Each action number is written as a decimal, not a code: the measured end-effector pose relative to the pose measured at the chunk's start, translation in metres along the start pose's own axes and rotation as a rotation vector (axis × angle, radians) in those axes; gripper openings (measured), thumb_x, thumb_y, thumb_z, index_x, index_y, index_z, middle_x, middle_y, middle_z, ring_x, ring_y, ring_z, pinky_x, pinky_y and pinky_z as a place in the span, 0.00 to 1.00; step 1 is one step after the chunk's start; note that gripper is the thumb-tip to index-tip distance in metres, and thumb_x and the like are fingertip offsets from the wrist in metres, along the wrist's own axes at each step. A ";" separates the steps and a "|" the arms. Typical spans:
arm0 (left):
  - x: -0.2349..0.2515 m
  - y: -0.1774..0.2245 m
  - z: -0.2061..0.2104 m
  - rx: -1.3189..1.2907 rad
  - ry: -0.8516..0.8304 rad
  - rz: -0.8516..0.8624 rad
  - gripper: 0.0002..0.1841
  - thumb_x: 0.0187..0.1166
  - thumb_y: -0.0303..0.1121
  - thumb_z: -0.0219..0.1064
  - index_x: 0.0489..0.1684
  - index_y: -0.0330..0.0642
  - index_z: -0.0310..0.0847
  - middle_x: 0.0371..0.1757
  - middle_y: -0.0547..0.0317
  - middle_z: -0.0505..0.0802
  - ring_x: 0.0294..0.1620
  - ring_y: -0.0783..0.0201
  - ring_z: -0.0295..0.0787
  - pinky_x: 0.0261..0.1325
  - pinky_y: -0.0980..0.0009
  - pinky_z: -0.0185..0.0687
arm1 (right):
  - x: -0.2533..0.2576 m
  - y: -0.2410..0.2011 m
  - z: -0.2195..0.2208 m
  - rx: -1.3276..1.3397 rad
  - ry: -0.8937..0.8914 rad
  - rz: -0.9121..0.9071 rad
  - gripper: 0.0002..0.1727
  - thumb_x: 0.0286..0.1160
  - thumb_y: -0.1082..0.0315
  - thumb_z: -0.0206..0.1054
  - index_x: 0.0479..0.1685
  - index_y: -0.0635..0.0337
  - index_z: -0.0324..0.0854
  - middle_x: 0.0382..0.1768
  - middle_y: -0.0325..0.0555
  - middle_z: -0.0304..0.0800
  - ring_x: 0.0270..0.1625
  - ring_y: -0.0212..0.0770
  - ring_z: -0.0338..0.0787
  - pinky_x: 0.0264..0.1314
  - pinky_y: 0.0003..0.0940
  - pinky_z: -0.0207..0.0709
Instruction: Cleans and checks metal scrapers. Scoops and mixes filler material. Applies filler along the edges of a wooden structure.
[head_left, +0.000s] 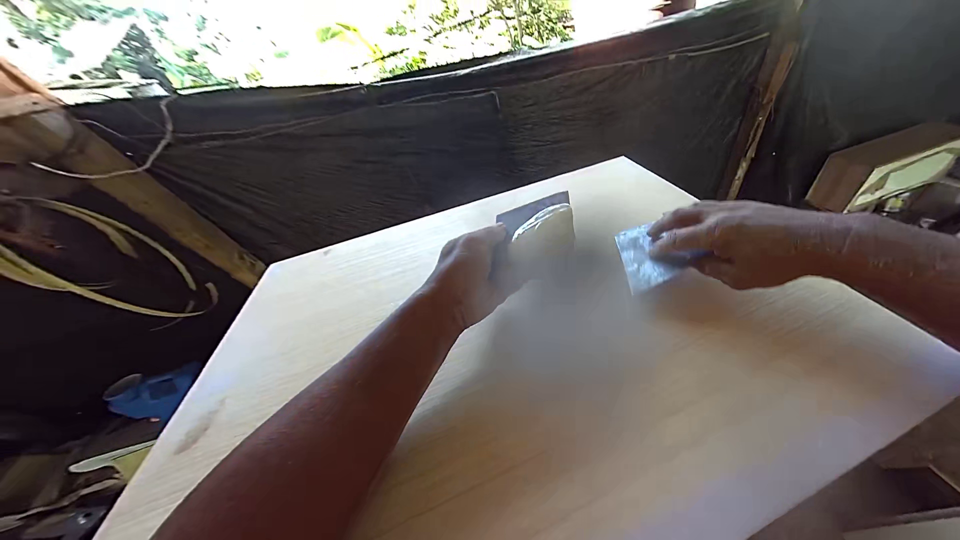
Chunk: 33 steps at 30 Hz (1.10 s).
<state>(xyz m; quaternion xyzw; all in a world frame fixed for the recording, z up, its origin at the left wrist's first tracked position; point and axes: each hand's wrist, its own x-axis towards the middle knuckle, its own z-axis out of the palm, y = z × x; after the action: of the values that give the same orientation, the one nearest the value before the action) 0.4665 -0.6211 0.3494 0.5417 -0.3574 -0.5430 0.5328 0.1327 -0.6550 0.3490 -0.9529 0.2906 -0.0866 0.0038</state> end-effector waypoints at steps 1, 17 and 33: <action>0.003 0.002 0.002 0.025 -0.004 -0.001 0.16 0.90 0.42 0.51 0.55 0.41 0.81 0.43 0.50 0.92 0.37 0.59 0.92 0.34 0.65 0.88 | 0.000 -0.001 0.001 -0.032 -0.050 0.025 0.24 0.68 0.69 0.70 0.67 0.46 0.85 0.78 0.42 0.80 0.80 0.49 0.78 0.78 0.56 0.74; 0.085 0.013 0.047 0.062 0.004 -0.013 0.18 0.92 0.44 0.49 0.57 0.41 0.78 0.45 0.49 0.91 0.39 0.57 0.91 0.39 0.62 0.88 | 0.046 0.010 0.001 0.185 -0.240 0.442 0.63 0.35 0.33 0.90 0.80 0.57 0.71 0.70 0.55 0.77 0.73 0.59 0.78 0.70 0.63 0.76; 0.099 0.001 0.044 0.013 0.041 -0.071 0.16 0.90 0.43 0.53 0.58 0.41 0.79 0.48 0.47 0.91 0.44 0.55 0.92 0.42 0.59 0.89 | 0.072 0.020 -0.013 0.377 -0.162 0.280 0.26 0.68 0.68 0.78 0.68 0.46 0.80 0.55 0.45 0.84 0.48 0.42 0.89 0.47 0.47 0.87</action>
<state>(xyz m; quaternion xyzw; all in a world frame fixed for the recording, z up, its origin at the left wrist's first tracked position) 0.4393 -0.7254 0.3368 0.5685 -0.3308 -0.5479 0.5169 0.1782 -0.7104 0.3722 -0.8897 0.3971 -0.0613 0.2169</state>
